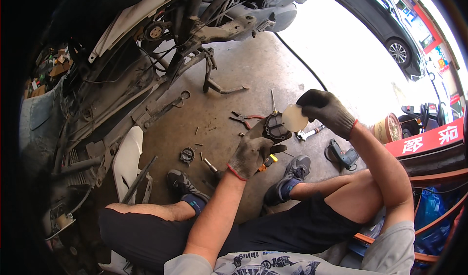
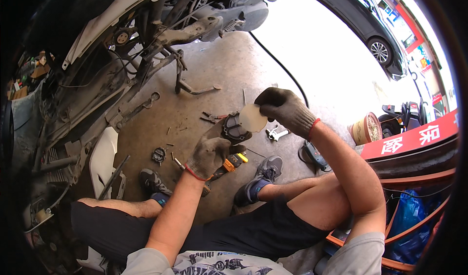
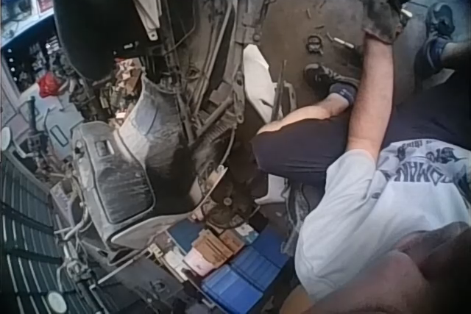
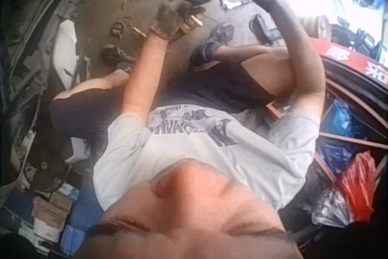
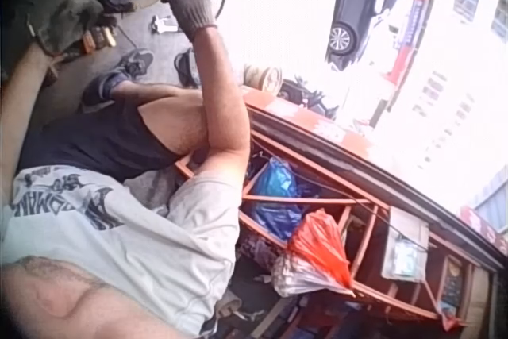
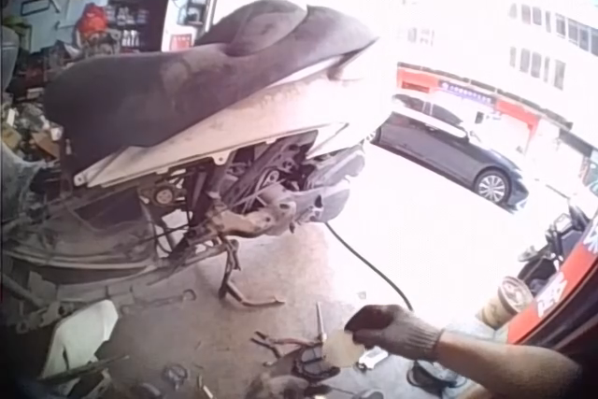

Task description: Repairing and inspecting the rear brake components of a motorcycle.

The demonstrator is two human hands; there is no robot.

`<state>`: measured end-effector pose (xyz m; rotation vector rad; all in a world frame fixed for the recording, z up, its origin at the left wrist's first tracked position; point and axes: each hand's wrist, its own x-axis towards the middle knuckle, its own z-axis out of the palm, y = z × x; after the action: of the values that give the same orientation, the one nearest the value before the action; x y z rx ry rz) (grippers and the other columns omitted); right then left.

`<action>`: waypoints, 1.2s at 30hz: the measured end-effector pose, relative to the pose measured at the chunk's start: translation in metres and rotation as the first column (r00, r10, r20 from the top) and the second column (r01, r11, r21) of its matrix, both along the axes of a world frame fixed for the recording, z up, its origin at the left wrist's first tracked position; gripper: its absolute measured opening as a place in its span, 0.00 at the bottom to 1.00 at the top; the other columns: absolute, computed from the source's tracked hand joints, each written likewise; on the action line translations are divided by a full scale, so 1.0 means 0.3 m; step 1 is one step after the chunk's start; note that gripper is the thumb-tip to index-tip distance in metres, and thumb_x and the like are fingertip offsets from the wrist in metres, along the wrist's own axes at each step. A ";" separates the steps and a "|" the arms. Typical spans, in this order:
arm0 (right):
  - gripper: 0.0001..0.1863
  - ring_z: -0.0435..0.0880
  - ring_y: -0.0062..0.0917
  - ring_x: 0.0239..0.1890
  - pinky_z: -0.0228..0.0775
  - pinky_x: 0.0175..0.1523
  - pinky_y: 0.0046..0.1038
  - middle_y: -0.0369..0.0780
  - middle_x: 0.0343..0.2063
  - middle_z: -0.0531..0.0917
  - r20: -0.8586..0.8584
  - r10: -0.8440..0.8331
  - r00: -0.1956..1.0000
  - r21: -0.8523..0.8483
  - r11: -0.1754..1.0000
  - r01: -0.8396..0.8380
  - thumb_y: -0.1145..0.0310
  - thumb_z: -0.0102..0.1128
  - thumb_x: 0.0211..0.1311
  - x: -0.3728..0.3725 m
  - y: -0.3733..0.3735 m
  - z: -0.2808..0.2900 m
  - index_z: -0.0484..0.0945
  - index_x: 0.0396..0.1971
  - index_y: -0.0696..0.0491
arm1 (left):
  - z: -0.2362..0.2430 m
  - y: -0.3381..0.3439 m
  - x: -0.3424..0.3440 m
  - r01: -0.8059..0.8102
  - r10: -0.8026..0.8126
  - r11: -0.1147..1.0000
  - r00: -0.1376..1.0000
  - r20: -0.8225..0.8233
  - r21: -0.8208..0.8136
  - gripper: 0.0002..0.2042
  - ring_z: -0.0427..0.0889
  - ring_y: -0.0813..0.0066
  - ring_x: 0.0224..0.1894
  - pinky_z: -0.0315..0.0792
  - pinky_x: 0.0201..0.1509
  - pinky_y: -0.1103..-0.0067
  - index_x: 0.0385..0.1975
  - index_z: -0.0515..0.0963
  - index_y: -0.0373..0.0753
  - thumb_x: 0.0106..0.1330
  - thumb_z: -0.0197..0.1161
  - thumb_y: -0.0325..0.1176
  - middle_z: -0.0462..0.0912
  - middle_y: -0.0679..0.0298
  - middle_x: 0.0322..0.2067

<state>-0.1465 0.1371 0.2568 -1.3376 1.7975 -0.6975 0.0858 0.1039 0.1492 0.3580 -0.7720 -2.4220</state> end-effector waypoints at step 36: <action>0.14 0.84 0.22 0.39 0.78 0.49 0.29 0.40 0.38 0.87 -0.132 0.113 0.985 0.103 0.990 -0.100 0.70 0.63 0.58 0.045 -0.024 -0.020 0.83 0.43 0.58 | -0.047 0.020 -0.016 -0.014 0.057 0.962 0.987 0.149 -0.272 0.27 0.83 0.66 0.56 0.81 0.59 0.70 0.66 0.66 0.29 0.63 0.48 0.20 0.79 0.54 0.57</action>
<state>-0.1331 0.1300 0.2508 -1.4345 1.8274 -0.4648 0.0811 0.1098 0.1351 0.4510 -1.1406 -2.2349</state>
